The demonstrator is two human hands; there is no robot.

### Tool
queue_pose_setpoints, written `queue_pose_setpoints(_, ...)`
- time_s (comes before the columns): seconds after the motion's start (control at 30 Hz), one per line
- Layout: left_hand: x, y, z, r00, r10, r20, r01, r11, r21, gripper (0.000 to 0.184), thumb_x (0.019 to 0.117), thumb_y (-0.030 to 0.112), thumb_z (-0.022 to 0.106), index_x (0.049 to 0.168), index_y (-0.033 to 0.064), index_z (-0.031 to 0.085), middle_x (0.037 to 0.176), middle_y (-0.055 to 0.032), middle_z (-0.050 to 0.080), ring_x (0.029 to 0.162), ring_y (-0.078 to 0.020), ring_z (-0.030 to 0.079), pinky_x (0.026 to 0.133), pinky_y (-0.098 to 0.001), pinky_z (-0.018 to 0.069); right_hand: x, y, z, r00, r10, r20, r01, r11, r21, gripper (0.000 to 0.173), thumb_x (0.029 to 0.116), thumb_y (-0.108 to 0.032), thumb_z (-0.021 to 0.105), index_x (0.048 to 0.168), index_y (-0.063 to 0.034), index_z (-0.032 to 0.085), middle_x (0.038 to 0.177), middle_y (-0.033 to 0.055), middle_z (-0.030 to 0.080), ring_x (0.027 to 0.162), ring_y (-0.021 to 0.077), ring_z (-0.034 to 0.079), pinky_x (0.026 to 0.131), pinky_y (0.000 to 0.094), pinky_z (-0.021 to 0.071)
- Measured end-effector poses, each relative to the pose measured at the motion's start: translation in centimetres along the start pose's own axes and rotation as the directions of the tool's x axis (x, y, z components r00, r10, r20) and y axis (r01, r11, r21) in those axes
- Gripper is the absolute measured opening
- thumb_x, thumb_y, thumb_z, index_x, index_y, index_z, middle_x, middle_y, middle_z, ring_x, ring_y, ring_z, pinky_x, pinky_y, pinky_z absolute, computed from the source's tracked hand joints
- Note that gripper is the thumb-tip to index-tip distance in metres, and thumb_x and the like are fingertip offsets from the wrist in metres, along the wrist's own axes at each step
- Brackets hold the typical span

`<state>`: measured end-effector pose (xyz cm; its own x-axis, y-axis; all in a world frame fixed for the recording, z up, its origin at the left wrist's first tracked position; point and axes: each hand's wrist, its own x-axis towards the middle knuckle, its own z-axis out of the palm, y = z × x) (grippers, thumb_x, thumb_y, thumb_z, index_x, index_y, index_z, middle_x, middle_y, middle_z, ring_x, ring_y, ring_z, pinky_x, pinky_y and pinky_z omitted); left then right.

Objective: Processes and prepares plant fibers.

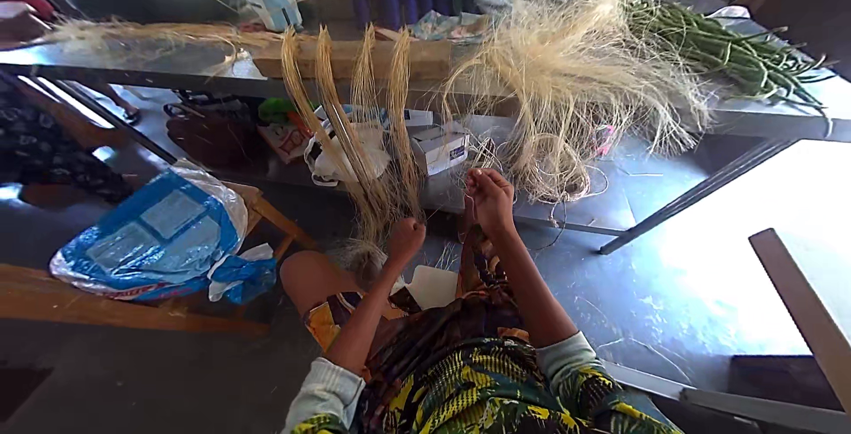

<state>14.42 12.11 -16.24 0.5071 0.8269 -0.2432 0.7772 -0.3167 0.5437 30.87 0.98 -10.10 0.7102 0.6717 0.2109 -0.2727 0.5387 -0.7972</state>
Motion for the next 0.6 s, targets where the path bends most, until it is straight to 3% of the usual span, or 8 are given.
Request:
queue_pose_setpoints(0.13, -0.9, -2.4, -5.0, 0.996, -0.07, 0.063, 0.047, 0.948, 0.314, 0.039, 0.1026, 0.029, 0.051, 0.117, -0.0039, 0.067, 0.119, -0.0297, 0.065, 0.117, -0.0476, 0.061, 0.095, -0.0687, 0.0461, 1.5, -0.6, -0.3, 0.999, 0.022, -0.025, -0.024, 0.996, -0.085, 0.023, 0.1072, -0.015, 0.047, 0.099, -0.0106, 0.069, 0.09, -0.0043, 0.069, 0.073, 0.0013, 0.061, 0.07, 0.0187, 0.0529)
queue_pose_setpoints(0.2, -2.5, -4.8, -8.3, 0.992, -0.113, 0.052, 0.084, 0.916, 0.392, 0.039, 0.1007, 0.03, 0.056, 0.113, -0.0051, 0.068, 0.116, -0.0314, 0.066, 0.113, -0.0503, 0.062, 0.092, -0.0709, 0.0463, 1.8, -1.2, -0.3, 0.999, -0.011, -0.04, 0.004, 0.984, -0.178, 0.021, 0.1067, -0.021, 0.05, 0.1, -0.0133, 0.069, 0.086, -0.0067, 0.066, 0.071, -0.0007, 0.058, 0.067, 0.0171, 0.0503)
queue_pose_setpoints(0.27, -4.9, -9.0, -11.7, 0.99, -0.136, 0.048, 0.102, 0.896, 0.432, 0.039, 0.0996, 0.032, 0.056, 0.105, -0.0045, 0.068, 0.108, -0.0308, 0.067, 0.107, -0.0497, 0.064, 0.086, -0.0719, 0.0483, 2.5, -1.4, -0.4, 0.994, -0.096, -0.057, 0.078, 0.96, -0.267, 0.021, 0.1057, -0.02, 0.05, 0.097, -0.0095, 0.066, 0.082, -0.0057, 0.063, 0.068, -0.0004, 0.054, 0.066, 0.0183, 0.0469)
queue_pose_setpoints(0.33, -8.8, -12.5, -15.3, 0.985, -0.156, 0.071, 0.115, 0.907, 0.406, 0.037, 0.1017, 0.025, 0.055, 0.1, -0.0094, 0.068, 0.105, -0.0342, 0.065, 0.105, -0.0526, 0.062, 0.086, -0.073, 0.0455, 4.9, -0.6, -1.0, 0.976, -0.182, -0.117, 0.15, 0.959, -0.242, 0.018, 0.1002, -0.009, 0.054, 0.088, -0.0044, 0.067, 0.076, -0.003, 0.066, 0.064, 0.0017, 0.057, 0.063, 0.0199, 0.0494)
queue_pose_setpoints(0.4, -13.5, -16.3, -17.8, 0.991, -0.133, 0.012, 0.12, 0.931, 0.345, 0.036, 0.1027, 0.018, 0.053, 0.091, -0.0135, 0.064, 0.094, -0.0357, 0.062, 0.096, -0.0536, 0.062, 0.082, -0.0726, 0.0444, 6.2, -0.6, -1.2, 0.967, -0.201, -0.155, 0.163, 0.961, -0.225, 0.019, 0.0977, -0.004, 0.055, 0.083, -0.0027, 0.067, 0.074, -0.002, 0.067, 0.061, 0.0023, 0.057, 0.061, 0.0201, 0.0497)
queue_pose_setpoints(0.5, -21.3, -20.1, -19.8, 0.97, -0.193, -0.148, 0.225, 0.943, 0.247, 0.034, 0.1032, 0.014, 0.049, 0.093, -0.0155, 0.063, 0.086, -0.0349, 0.061, 0.085, -0.0517, 0.061, 0.076, -0.0709, 0.0443, 6.3, -1.0, -1.0, 0.969, -0.169, -0.181, 0.125, 0.964, -0.233, 0.021, 0.0981, -0.004, 0.055, 0.081, -0.0037, 0.066, 0.071, -0.0029, 0.065, 0.06, 0.0017, 0.056, 0.059, 0.0194, 0.0483)
queue_pose_setpoints(0.6, -28.3, -23.6, -19.9, 0.911, -0.313, -0.269, 0.371, 0.906, 0.204, 0.037, 0.1023, 0.015, 0.045, 0.098, -0.0178, 0.062, 0.092, -0.0383, 0.062, 0.091, -0.0543, 0.062, 0.08, -0.0714, 0.0444, 6.5, -0.9, -1.0, 0.972, -0.132, -0.195, 0.093, 0.976, -0.195, 0.023, 0.099, -0.005, 0.054, 0.079, -0.0055, 0.064, 0.072, -0.0026, 0.066, 0.06, 0.0015, 0.055, 0.058, 0.0189, 0.0466)
